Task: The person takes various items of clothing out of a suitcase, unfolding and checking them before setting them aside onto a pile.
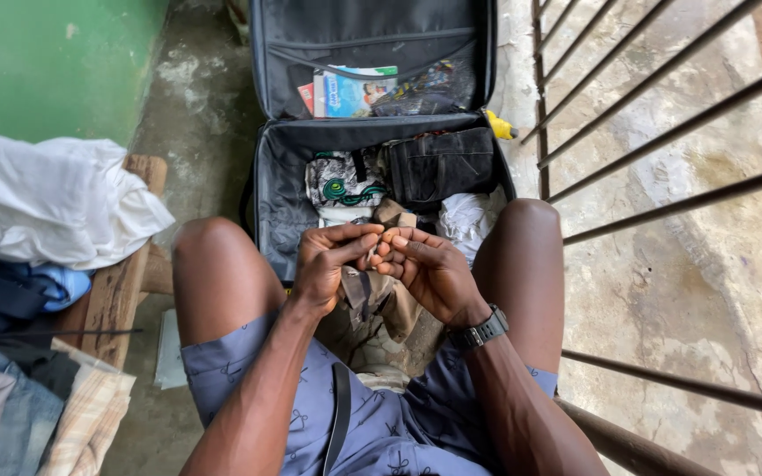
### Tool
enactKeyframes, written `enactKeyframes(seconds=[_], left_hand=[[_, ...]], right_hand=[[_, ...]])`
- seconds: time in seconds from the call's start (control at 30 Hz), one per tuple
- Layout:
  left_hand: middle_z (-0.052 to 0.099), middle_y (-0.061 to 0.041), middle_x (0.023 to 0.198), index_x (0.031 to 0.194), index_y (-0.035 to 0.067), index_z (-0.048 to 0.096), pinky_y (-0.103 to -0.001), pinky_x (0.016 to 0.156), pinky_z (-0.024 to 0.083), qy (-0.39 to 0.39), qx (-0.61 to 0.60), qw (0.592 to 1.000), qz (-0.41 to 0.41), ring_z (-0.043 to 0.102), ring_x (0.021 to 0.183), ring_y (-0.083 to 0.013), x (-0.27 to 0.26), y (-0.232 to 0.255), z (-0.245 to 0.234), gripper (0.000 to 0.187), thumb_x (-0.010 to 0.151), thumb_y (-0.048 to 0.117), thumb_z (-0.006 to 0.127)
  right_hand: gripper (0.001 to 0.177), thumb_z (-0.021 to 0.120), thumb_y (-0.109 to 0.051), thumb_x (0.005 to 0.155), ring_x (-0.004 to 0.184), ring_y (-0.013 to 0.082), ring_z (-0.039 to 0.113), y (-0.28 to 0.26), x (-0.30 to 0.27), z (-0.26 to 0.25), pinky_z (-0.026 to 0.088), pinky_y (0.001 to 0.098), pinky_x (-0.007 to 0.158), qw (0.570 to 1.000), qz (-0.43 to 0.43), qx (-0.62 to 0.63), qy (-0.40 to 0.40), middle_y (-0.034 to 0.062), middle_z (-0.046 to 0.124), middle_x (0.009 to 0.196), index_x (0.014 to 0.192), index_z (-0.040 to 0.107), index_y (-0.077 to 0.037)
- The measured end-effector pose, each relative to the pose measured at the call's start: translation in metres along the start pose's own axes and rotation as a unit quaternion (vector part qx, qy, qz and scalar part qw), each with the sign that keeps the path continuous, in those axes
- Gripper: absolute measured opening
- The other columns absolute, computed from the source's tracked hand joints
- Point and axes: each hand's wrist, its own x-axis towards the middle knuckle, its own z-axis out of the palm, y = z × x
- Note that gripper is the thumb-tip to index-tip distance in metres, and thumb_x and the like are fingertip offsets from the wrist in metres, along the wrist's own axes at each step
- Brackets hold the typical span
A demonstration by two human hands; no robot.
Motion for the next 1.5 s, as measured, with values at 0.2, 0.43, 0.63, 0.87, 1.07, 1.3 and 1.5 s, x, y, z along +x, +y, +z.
enactKeyframes(seconds=[0.2, 0.43, 0.63, 0.87, 1.07, 1.3, 1.5], left_hand=[[0.072, -0.007, 0.084, 0.111, -0.007, 0.078, -0.024, 0.068, 0.048, 0.081, 0.052, 0.995, 0.005, 0.059, 0.067, -0.0104, 0.002, -0.003, -0.014, 0.024, 0.089, 0.002, 0.075], [0.069, -0.007, 0.085, 0.114, -0.009, 0.073, -0.024, 0.072, 0.050, 0.153, 0.031, 0.987, -0.039, 0.060, 0.072, -0.0123, 0.010, -0.012, -0.035, 0.027, 0.089, 0.000, 0.073], [0.067, -0.006, 0.083, 0.119, -0.006, 0.073, -0.025, 0.071, 0.051, 0.164, 0.036, 0.985, -0.042, 0.061, 0.072, -0.0127, 0.015, -0.018, -0.039, 0.026, 0.094, 0.001, 0.074], [0.072, -0.007, 0.089, 0.115, -0.005, 0.073, -0.023, 0.072, 0.052, 0.191, 0.083, 0.978, -0.013, 0.061, 0.072, -0.0118, 0.009, -0.008, -0.030, 0.024, 0.091, 0.000, 0.074], [0.068, -0.007, 0.084, 0.114, -0.007, 0.074, -0.023, 0.073, 0.049, 0.184, 0.085, 0.979, -0.008, 0.059, 0.072, -0.0128, 0.021, -0.017, -0.033, 0.028, 0.088, 0.003, 0.076], [0.071, -0.005, 0.084, 0.109, -0.006, 0.076, -0.026, 0.069, 0.046, 0.181, -0.003, 0.983, -0.004, 0.056, 0.070, -0.0123, 0.021, -0.016, -0.024, 0.025, 0.086, 0.003, 0.075], [0.061, -0.003, 0.072, 0.105, -0.004, 0.075, -0.027, 0.076, 0.054, 0.179, -0.084, 0.980, -0.012, 0.062, 0.074, -0.0123, 0.011, -0.004, -0.019, 0.019, 0.088, 0.005, 0.074]], right_hand=[[0.019, 0.056, -0.006, 0.107, 0.099, 0.0249, 0.070, -0.052, -0.043, -0.061, 0.056, 0.0327, 0.092, 0.990, -0.117, 0.040, 0.066, 0.0161, 0.069, 0.106, 0.120, 0.060, 0.007], [0.023, 0.059, -0.009, 0.099, 0.103, 0.0279, 0.071, -0.142, -0.169, -0.221, 0.058, 0.0355, 0.096, 0.842, -0.398, 0.173, 0.321, 0.0151, 0.071, 0.109, 0.118, 0.060, 0.006], [0.027, 0.059, -0.011, 0.097, 0.112, 0.0320, 0.067, -0.147, -0.180, -0.209, 0.055, 0.0471, 0.100, 0.681, -0.465, 0.246, 0.509, 0.0150, 0.062, 0.122, 0.124, 0.055, -0.013], [0.079, 0.057, -0.004, 0.092, 0.123, 0.0411, 0.061, -0.113, -0.159, -0.245, 0.054, 0.0552, 0.097, 0.782, -0.408, 0.184, 0.433, 0.0206, 0.045, 0.154, 0.162, 0.021, -0.014], [0.046, 0.051, 0.000, 0.091, 0.113, 0.0299, 0.067, -0.118, -0.131, -0.117, 0.053, 0.0447, 0.094, 0.885, -0.338, 0.074, 0.313, 0.0130, 0.067, 0.126, 0.133, 0.052, -0.019], [0.019, 0.067, -0.007, 0.095, 0.094, 0.0231, 0.069, -0.068, -0.062, -0.026, 0.056, 0.0370, 0.083, 0.941, -0.085, -0.241, 0.222, 0.0120, 0.075, 0.106, 0.110, 0.070, 0.005], [0.034, 0.084, -0.019, 0.082, 0.092, 0.0237, 0.071, -0.004, -0.008, 0.048, 0.057, 0.0376, 0.080, 0.798, 0.026, -0.599, 0.065, 0.0128, 0.073, 0.097, 0.104, 0.068, 0.000]])
